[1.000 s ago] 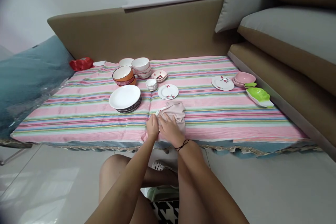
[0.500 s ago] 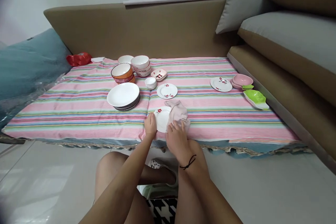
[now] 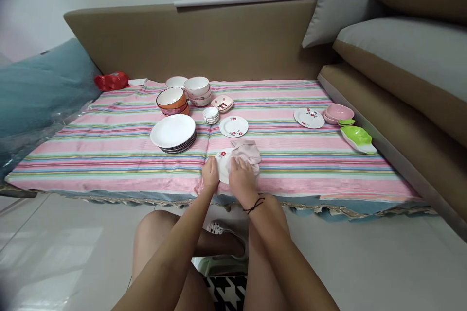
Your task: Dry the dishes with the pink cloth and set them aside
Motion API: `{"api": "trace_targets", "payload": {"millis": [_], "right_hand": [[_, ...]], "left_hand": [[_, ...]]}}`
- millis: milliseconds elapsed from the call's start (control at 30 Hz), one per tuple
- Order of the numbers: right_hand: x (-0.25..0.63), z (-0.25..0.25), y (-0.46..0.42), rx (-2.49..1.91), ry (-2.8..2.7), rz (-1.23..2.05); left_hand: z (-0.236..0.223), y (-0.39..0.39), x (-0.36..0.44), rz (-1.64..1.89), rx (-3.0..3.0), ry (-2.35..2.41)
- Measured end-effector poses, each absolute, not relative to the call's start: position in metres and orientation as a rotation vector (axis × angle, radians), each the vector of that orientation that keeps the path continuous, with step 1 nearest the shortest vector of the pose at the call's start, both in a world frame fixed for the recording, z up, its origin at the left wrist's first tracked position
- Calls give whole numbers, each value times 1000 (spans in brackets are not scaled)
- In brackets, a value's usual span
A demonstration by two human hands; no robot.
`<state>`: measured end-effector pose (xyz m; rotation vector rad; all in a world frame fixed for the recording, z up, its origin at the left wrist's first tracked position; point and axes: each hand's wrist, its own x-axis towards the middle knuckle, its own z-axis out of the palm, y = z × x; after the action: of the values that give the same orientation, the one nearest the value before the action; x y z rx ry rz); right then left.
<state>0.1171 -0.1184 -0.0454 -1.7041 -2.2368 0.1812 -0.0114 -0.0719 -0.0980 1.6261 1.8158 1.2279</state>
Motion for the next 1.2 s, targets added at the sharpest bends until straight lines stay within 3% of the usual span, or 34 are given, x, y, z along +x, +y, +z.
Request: {"api": "trace_targets", "payload": {"millis": [133,367,600,933,1200], "right_hand": [[125,-51,-140,-1771,-2244,173],[115,-53,-119,-1493,-2368,340],[127,-49,-92,-1429,-2048,443],[127,-61,-91,-1346,-2256,344],[131,-72,-129,-1663,-2362,132]], "left_hand": [[-98,-72,-11,1228,1621,1804],[-99,-71,-13,1213,1637,1817],[-97,-72,-13,1219,1654,1813],[-98,-72,-12,1225,1640,1814],[-97,-72,-11,1245,1625,1787]]}}
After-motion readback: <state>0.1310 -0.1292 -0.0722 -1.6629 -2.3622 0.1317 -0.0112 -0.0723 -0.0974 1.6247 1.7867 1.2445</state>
